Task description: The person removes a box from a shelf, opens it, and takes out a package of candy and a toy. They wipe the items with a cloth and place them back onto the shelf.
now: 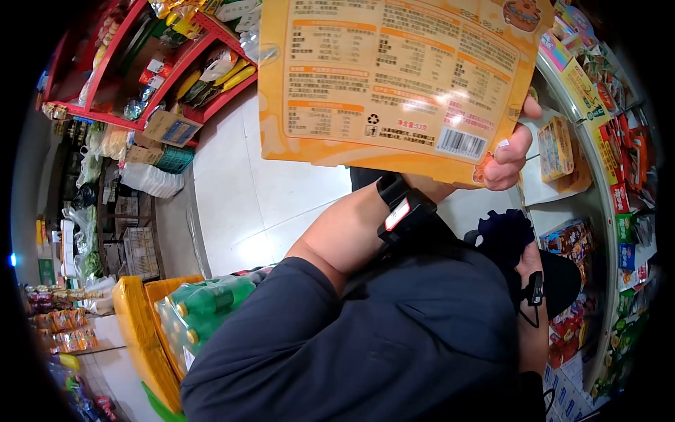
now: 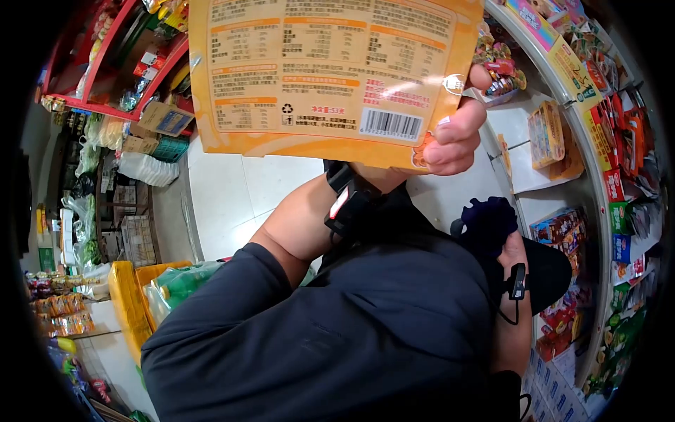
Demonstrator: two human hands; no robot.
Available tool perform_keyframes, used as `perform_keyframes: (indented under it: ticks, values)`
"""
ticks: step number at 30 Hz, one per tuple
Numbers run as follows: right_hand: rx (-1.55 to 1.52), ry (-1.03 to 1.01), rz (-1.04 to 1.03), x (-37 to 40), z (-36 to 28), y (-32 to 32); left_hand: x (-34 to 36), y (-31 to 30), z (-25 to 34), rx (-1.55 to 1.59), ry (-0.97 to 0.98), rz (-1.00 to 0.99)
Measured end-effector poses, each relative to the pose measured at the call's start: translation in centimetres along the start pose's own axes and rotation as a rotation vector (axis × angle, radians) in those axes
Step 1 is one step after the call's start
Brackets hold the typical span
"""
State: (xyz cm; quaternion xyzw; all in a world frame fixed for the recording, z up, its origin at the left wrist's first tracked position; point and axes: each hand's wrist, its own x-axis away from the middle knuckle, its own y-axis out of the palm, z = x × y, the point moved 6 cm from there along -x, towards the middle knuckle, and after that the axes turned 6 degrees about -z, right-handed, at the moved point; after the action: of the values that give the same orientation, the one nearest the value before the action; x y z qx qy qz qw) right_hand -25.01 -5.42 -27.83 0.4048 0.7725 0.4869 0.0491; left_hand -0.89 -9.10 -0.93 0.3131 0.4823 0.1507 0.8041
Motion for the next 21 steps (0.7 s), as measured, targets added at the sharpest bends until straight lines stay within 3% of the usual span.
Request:
perform_keyframes:
  ticks: [11,21]
  values:
    - [-0.084,-0.008,0.112,0.4,0.6,-3.9,0.2,-0.3,-0.3,0.075,-0.017,0.082]
    - [-0.041,-0.013,0.018,0.3,-0.1,-0.7,0.3,-1.2,-0.6,0.035,-0.005,0.105]
